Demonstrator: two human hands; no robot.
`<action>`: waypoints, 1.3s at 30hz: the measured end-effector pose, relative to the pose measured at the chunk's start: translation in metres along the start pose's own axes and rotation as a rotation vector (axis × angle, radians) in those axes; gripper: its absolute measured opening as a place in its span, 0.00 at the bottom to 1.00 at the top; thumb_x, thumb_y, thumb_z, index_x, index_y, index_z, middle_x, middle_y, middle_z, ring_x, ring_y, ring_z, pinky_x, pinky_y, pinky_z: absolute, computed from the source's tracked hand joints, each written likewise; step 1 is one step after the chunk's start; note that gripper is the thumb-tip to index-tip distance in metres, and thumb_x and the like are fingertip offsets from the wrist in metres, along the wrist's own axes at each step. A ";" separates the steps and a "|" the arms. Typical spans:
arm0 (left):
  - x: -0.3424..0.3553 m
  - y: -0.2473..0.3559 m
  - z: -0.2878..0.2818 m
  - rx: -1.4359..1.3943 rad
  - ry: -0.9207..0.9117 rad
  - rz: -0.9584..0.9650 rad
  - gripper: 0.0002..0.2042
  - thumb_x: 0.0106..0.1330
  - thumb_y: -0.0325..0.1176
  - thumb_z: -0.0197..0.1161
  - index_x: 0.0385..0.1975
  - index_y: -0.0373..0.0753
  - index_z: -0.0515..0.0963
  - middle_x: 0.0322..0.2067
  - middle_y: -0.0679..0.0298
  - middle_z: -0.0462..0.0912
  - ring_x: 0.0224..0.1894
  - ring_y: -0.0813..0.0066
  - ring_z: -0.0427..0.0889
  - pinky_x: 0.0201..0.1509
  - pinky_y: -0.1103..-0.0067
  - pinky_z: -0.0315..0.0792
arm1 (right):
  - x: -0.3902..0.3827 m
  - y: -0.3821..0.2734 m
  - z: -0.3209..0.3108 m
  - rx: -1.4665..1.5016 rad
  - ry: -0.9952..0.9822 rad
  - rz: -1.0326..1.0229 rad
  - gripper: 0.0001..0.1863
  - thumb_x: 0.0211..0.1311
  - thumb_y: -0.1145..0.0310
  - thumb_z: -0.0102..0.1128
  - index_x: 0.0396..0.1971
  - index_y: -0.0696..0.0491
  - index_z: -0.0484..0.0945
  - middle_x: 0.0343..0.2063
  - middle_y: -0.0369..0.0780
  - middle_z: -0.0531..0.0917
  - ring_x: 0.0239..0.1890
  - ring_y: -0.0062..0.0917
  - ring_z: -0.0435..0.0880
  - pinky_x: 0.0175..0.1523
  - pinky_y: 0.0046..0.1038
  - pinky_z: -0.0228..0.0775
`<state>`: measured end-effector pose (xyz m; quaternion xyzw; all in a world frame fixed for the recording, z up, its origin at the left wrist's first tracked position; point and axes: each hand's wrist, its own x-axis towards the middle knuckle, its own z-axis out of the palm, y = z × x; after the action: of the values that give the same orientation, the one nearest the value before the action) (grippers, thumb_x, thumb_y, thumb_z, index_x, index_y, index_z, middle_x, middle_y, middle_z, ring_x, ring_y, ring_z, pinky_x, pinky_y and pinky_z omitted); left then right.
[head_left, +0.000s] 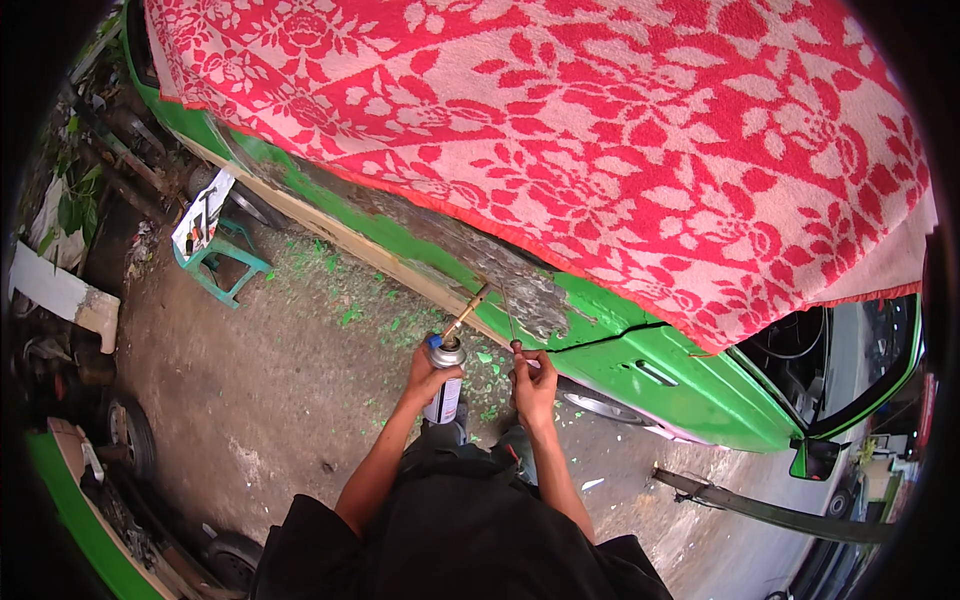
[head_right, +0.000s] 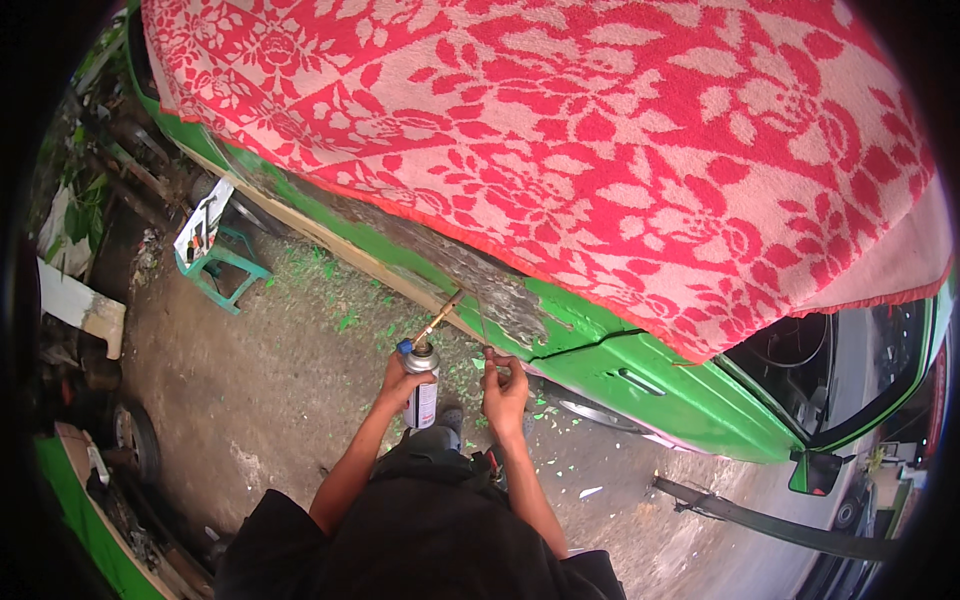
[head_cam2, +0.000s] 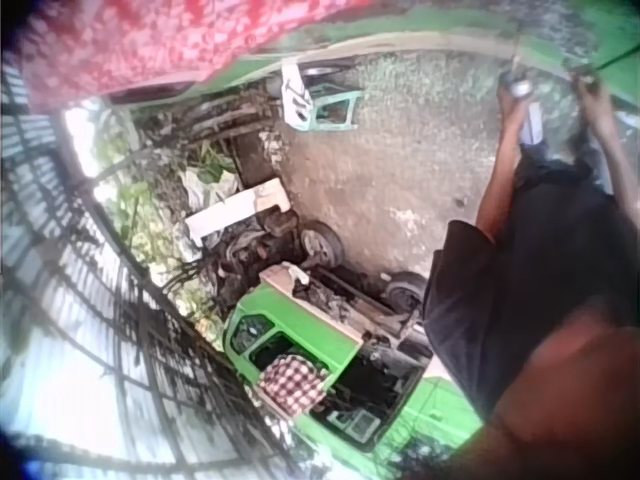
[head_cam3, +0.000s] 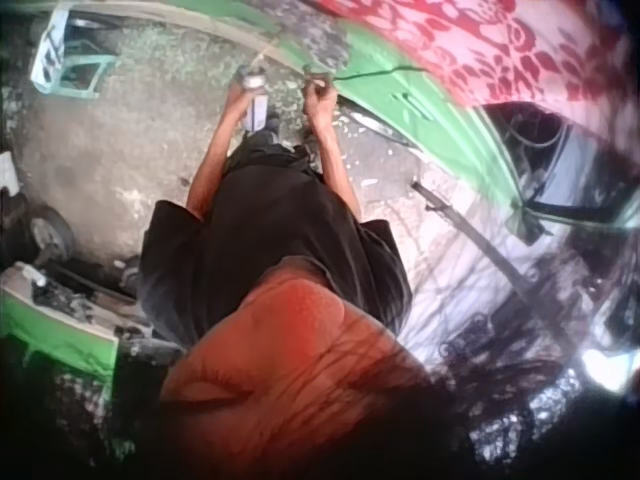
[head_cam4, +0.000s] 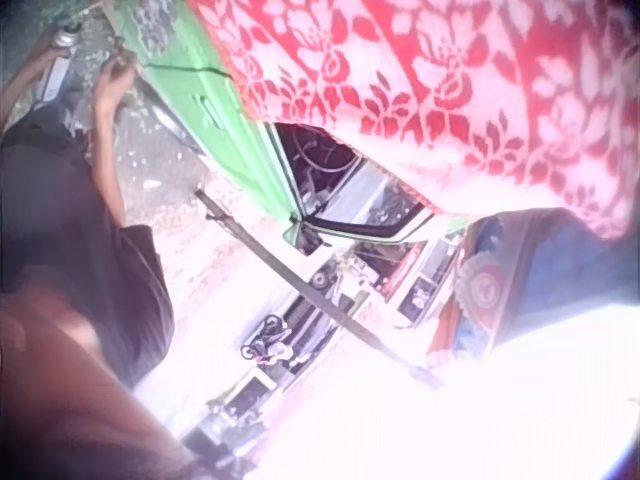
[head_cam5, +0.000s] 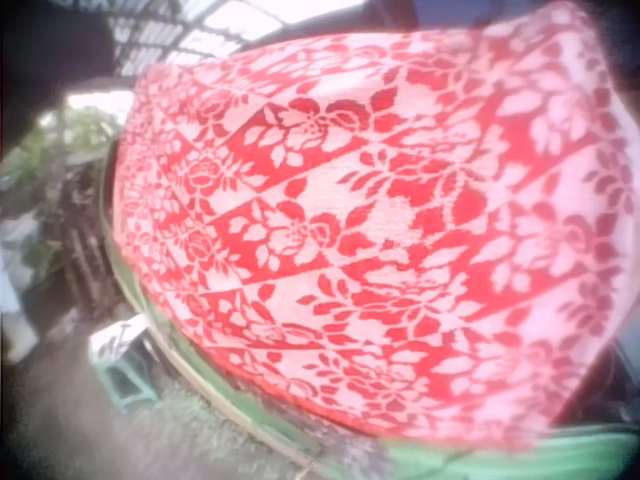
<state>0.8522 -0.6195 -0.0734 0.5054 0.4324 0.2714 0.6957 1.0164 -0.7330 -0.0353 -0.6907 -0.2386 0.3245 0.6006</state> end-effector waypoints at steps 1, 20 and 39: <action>-0.001 0.001 0.001 0.007 0.000 -0.010 0.21 0.40 0.22 0.71 0.35 0.40 0.71 0.29 0.68 0.79 0.32 0.77 0.80 0.38 0.77 0.74 | 0.001 0.007 0.001 0.023 -0.001 -0.003 0.07 0.72 0.68 0.55 0.36 0.54 0.70 0.13 0.28 0.69 0.12 0.09 0.60 0.15 0.19 0.47; -0.009 0.006 0.003 -0.001 0.046 0.005 0.20 0.39 0.23 0.71 0.35 0.39 0.72 0.29 0.67 0.80 0.32 0.76 0.80 0.38 0.76 0.74 | -0.001 -0.004 0.001 0.061 -0.037 0.048 0.08 0.71 0.67 0.56 0.37 0.56 0.71 0.15 0.30 0.72 0.14 0.09 0.62 0.18 0.19 0.48; -0.009 -0.001 0.009 0.040 -0.042 -0.006 0.31 0.41 0.20 0.68 0.53 0.36 0.73 0.33 0.67 0.81 0.37 0.75 0.81 0.45 0.75 0.74 | -0.020 -0.030 -0.041 0.293 -0.053 0.222 0.07 0.73 0.64 0.53 0.37 0.48 0.67 0.15 0.31 0.69 0.09 0.10 0.57 0.12 0.18 0.43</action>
<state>0.8558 -0.6318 -0.0705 0.5235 0.4244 0.2500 0.6952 1.0346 -0.7698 0.0007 -0.6092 -0.1268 0.4380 0.6488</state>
